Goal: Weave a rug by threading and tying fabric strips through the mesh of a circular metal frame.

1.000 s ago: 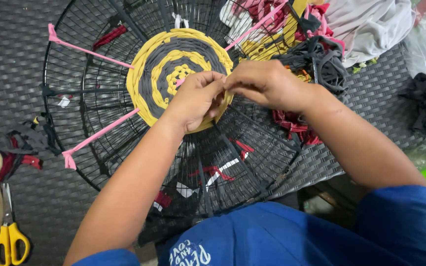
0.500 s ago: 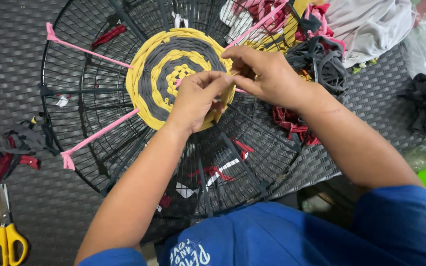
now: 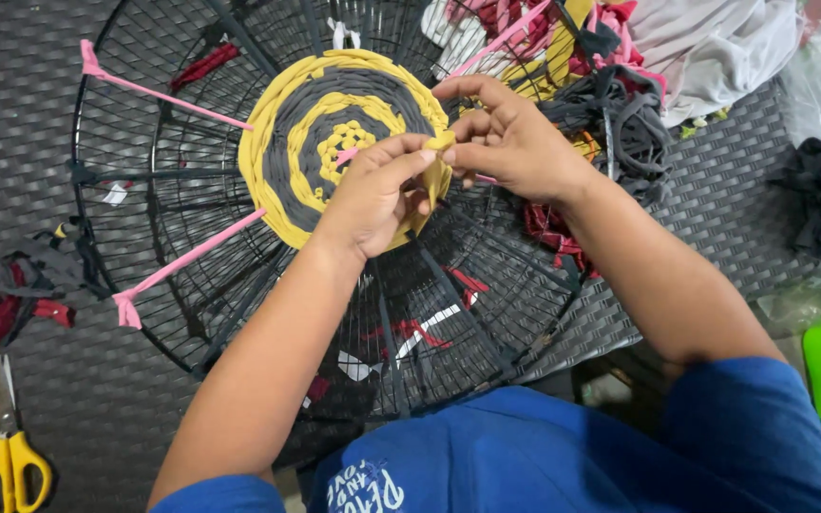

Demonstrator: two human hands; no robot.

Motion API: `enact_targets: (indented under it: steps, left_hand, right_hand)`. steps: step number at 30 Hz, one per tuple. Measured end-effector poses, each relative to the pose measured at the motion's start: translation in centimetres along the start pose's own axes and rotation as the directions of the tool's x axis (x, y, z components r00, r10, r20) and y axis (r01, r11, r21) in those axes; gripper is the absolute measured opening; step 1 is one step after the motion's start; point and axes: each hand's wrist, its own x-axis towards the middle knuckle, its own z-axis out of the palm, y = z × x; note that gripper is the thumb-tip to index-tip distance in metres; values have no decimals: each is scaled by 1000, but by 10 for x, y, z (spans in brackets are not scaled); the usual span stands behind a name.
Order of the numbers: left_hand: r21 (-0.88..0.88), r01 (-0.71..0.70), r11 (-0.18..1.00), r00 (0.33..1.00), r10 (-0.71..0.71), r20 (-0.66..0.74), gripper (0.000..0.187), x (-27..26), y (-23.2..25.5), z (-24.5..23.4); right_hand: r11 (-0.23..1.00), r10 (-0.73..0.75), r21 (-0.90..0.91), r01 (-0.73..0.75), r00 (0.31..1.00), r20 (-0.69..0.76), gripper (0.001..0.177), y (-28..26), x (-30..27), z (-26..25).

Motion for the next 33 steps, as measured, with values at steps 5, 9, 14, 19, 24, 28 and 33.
enact_targets:
  steps: [5, 9, 14, 19, 24, 28, 33]
  left_hand:
    - [128, 7, 992, 1000, -9, 19, 9, -6, 5, 8]
    - [402, -61, 914, 992, 99, -74, 10, -9, 7, 17]
    - [563, -104, 820, 961, 228, -154, 8, 6, -24, 7]
    - [696, -48, 716, 972, 194, -133, 7, 9, -31, 7]
    - [916, -151, 372, 964, 260, 53, 14, -3, -34, 0]
    - [923, -111, 369, 977, 210, 33, 7, -12, -30, -9]
    - [961, -127, 247, 963, 265, 59, 11, -28, -22, -20]
  right_hand:
    - [998, -8, 70, 8, 1000, -1, 55, 9, 1, 1]
    - [998, 18, 66, -15, 999, -43, 43, 11, -1, -1]
    - [984, -122, -145, 106, 987, -104, 41, 34, -5, -11]
    - [823, -286, -536, 188, 953, -104, 28, 21, -17, -30]
    - [187, -711, -982, 17, 693, -123, 7, 33, -33, -85]
    - [355, -661, -934, -39, 696, -280, 15, 47, -50, -102]
    - [822, -429, -569, 35, 696, -576, 18, 68, -41, -109]
